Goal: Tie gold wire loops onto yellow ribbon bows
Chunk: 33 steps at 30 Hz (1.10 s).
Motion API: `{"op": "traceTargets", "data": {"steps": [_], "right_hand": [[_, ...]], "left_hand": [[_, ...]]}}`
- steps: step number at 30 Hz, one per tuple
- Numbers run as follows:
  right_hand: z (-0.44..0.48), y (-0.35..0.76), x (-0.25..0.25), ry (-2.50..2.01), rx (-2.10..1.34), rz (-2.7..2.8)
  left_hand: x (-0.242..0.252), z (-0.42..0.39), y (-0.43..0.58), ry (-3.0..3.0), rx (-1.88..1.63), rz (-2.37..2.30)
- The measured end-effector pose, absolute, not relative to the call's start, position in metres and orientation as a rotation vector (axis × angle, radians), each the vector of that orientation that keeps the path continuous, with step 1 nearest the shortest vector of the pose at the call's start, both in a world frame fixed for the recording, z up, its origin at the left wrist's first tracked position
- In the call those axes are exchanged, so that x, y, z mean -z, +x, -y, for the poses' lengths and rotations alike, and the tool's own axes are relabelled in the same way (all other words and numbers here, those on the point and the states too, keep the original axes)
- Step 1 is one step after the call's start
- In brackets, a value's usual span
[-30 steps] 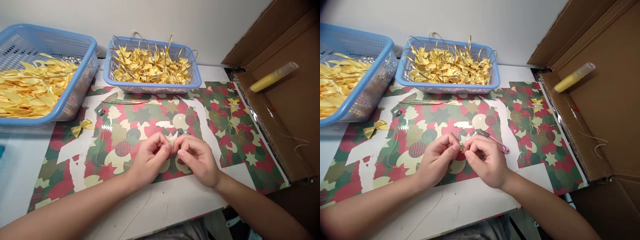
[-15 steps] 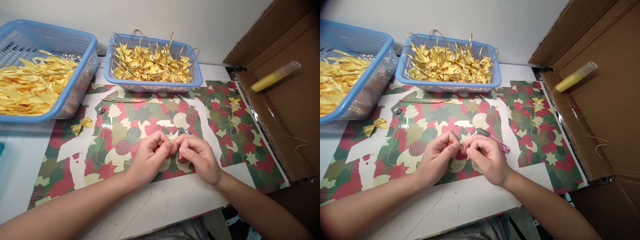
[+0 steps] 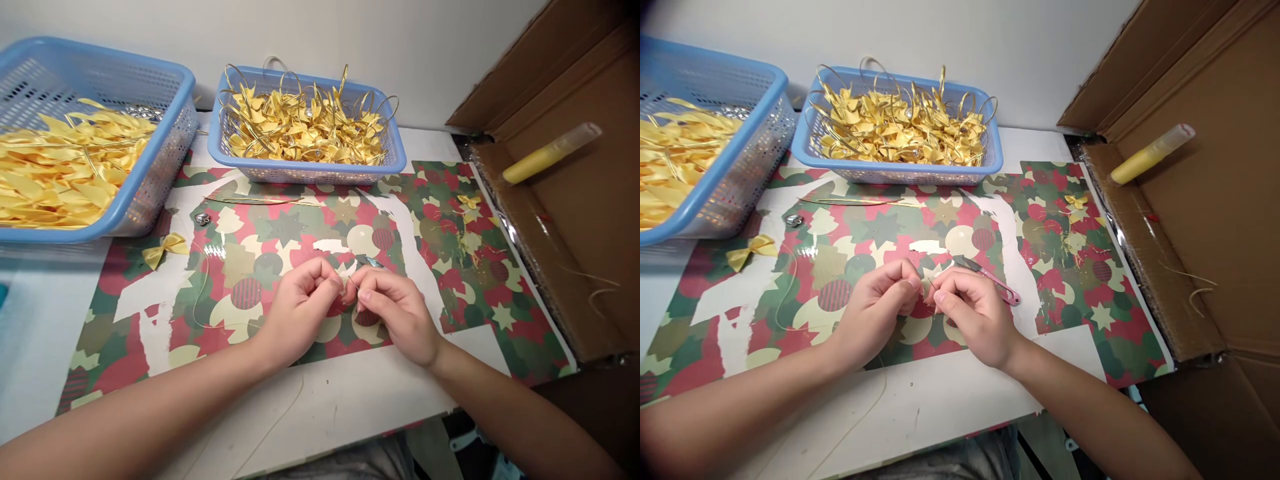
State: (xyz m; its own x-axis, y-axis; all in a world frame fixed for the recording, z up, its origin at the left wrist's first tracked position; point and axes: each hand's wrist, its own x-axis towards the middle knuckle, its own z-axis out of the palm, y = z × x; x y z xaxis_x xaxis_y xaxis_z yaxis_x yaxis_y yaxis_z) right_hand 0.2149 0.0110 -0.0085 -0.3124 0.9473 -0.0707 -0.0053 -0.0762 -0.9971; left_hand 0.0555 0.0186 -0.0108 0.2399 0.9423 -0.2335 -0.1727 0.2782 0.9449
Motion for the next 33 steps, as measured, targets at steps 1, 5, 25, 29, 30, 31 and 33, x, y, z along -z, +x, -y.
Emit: {"op": "traceTargets", "data": {"steps": [1,5,25,29,30,31,33], "right_hand": [[-0.0109,0.2147,0.0088,-1.086,-1.502,1.388],[-0.0106,0.2140,0.0098,-1.099,-1.495,1.386],[-0.0111,0.2117,0.0091,-1.141,-1.388,1.487],[-0.0112,0.2116,0.0094,-1.143,-1.361,1.512],[-0.0113,0.2116,0.0095,-1.142,-1.355,1.516],[-0.0114,0.2116,0.0097,-1.141,-1.352,1.518],[-0.0115,0.2116,0.0099,-1.139,-1.355,1.515]], "left_hand": [[0.0107,-0.0186,0.0557,0.964,-0.950,-1.026],[0.0104,-0.0183,0.0566,0.947,-0.945,-1.057],[0.0103,-0.0192,0.0579,0.958,-0.935,-1.101],[0.0097,-0.0192,0.0575,0.954,-0.939,-1.097],[0.0096,-0.0191,0.0573,0.954,-0.940,-1.096],[0.0097,-0.0191,0.0571,0.953,-0.941,-1.093],[0.0099,-0.0192,0.0569,0.955,-0.942,-1.086]]}}
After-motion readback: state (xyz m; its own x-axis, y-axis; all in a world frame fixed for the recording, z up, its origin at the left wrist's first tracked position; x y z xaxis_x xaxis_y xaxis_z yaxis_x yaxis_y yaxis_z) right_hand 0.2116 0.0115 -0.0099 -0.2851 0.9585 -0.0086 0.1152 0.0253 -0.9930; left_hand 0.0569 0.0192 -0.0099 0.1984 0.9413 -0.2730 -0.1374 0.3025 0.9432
